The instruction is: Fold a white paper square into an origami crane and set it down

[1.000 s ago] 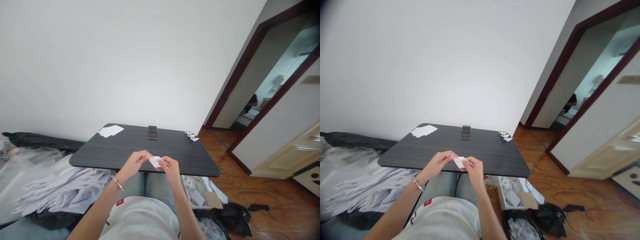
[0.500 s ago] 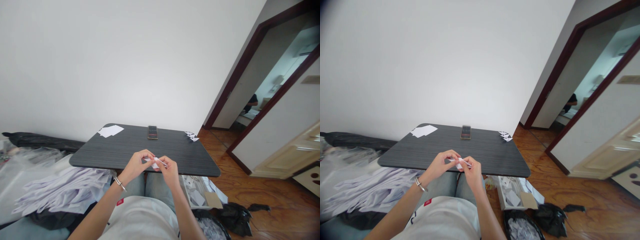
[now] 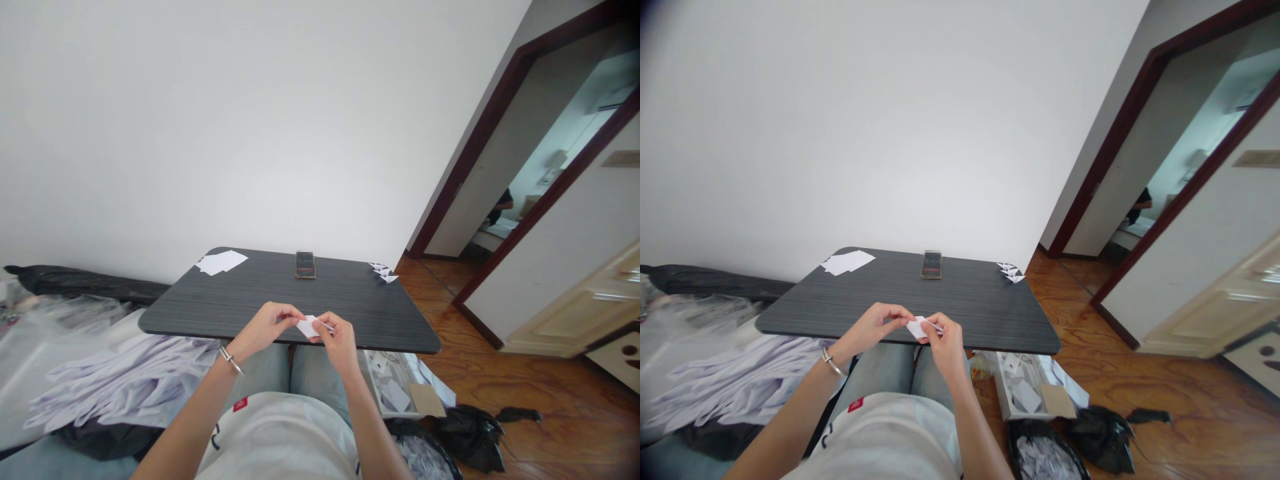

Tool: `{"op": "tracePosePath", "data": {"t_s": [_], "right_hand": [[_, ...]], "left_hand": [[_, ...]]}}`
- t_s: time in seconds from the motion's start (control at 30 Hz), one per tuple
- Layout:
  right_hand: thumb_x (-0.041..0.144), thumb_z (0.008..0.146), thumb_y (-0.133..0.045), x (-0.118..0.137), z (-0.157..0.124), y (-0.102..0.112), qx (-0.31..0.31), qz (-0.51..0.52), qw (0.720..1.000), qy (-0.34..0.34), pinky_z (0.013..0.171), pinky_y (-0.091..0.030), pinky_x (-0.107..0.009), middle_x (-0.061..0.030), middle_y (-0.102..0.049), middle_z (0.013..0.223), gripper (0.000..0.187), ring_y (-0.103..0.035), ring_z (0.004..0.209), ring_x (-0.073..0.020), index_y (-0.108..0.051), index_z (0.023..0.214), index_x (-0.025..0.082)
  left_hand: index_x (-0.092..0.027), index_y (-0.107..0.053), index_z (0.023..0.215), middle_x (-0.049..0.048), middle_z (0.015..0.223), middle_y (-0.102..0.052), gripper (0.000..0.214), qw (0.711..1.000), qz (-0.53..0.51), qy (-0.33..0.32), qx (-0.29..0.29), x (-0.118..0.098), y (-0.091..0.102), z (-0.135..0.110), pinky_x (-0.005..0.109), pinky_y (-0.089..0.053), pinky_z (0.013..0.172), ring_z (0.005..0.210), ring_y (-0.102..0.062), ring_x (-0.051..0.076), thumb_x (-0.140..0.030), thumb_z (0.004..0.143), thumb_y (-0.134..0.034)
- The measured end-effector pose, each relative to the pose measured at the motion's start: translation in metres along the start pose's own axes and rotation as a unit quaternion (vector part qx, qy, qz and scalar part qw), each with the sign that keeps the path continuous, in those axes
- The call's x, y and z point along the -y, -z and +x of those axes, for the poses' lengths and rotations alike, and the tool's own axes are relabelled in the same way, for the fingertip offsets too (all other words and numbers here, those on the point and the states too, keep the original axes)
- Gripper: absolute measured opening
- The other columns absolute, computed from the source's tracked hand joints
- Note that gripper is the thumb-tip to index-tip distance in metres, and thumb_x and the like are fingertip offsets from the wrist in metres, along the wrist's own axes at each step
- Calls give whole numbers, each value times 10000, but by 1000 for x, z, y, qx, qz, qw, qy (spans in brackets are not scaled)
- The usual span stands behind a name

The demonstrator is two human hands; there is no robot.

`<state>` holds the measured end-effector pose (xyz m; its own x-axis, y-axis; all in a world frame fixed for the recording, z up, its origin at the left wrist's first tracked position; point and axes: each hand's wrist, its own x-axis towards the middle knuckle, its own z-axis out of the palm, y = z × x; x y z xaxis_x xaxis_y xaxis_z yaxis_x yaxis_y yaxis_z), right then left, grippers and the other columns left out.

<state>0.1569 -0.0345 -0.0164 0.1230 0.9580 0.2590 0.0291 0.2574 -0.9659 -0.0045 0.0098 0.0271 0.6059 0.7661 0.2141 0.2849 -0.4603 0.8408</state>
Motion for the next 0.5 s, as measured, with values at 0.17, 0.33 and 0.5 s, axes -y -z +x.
{"op": "tracePosePath", "data": {"t_s": [0.17, 0.33, 0.5], "right_hand": [[356, 721, -588, -1, 1, 2, 3, -7, 1000, -3, 474, -523, -249, -10, -624, 583, 222, -602, 494, -146, -598, 678, 139], [356, 721, -590, -1, 2, 3, 1, -8, 1000, -5, 463, -519, -233, -5, -619, 567, 222, -603, 492, -142, -599, 674, 139], [375, 710, -598, -2, 1, 3, -5, 0, 1000, -9, 463, -524, -241, -4, -619, 561, 233, -601, 494, -146, -601, 664, 147]], "left_hand": [[-121, -664, 822, 43, 793, -679, 191, 1000, -19, 20, 4, 3, 2, -1, 218, -418, 691, 739, -590, 150, -198, 771, -496], [-118, -653, 875, 35, 745, -655, 214, 999, -42, 19, 16, 5, 4, -2, 208, -408, 631, 661, -551, 122, -217, 778, -489], [-111, -624, 918, 75, 850, -659, 220, 993, -118, 12, 27, 10, 5, -3, 241, -434, 671, 736, -580, 143, -230, 782, -499]]}}
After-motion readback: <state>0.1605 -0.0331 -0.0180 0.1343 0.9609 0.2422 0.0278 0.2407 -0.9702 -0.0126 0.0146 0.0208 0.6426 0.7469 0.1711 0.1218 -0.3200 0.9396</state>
